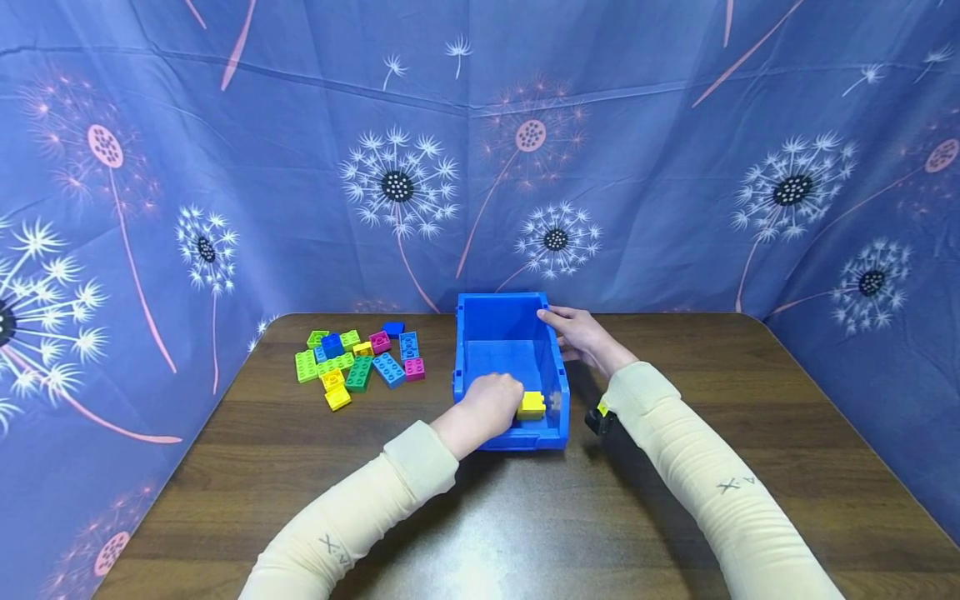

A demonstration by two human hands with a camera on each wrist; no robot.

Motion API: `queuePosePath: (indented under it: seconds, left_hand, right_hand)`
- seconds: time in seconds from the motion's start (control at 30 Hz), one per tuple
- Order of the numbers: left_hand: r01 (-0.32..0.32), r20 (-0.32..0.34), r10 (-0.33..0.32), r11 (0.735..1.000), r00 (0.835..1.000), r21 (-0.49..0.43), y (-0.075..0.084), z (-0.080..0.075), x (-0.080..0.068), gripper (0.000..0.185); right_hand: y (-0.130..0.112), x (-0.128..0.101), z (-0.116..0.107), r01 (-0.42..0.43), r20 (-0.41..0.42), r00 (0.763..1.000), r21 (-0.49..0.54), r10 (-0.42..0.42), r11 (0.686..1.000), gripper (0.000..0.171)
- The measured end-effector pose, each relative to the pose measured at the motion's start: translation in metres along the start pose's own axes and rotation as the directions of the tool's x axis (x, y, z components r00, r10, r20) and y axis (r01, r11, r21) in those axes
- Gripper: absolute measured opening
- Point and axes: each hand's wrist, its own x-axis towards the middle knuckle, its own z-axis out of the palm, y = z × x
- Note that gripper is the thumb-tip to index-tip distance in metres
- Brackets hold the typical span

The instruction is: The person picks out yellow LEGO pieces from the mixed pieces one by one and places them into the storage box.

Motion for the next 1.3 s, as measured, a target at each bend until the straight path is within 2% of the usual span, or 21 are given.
queuePosePath:
  seconds: [0.37,1.07,1.3]
  left_hand:
    - [-0.008,-0.016,0.008,1.0,1.0,-0.003,0.003,-0.003,-0.005,0.034]
    - [-0.077,-0.106,0.077,0.997,0.991,0.004,0.007,-0.014,-0.016,0.037]
    - [-0.103,-0.165,0.108,0.994,0.98,0.035,0.007,-0.019,-0.02,0.035]
  right_hand:
    - [0.001,0.001,0.001,-0.005,0.001,1.0,0.014,0.005,1.0,0.069]
    - [0.001,0.0,0.0,-0.007,-0.003,1.0,-0.008,0.007,1.0,0.069]
    - [0.002,0.002,0.0,-0.006,-0.002,1.0,0.019,0.007,1.0,0.068]
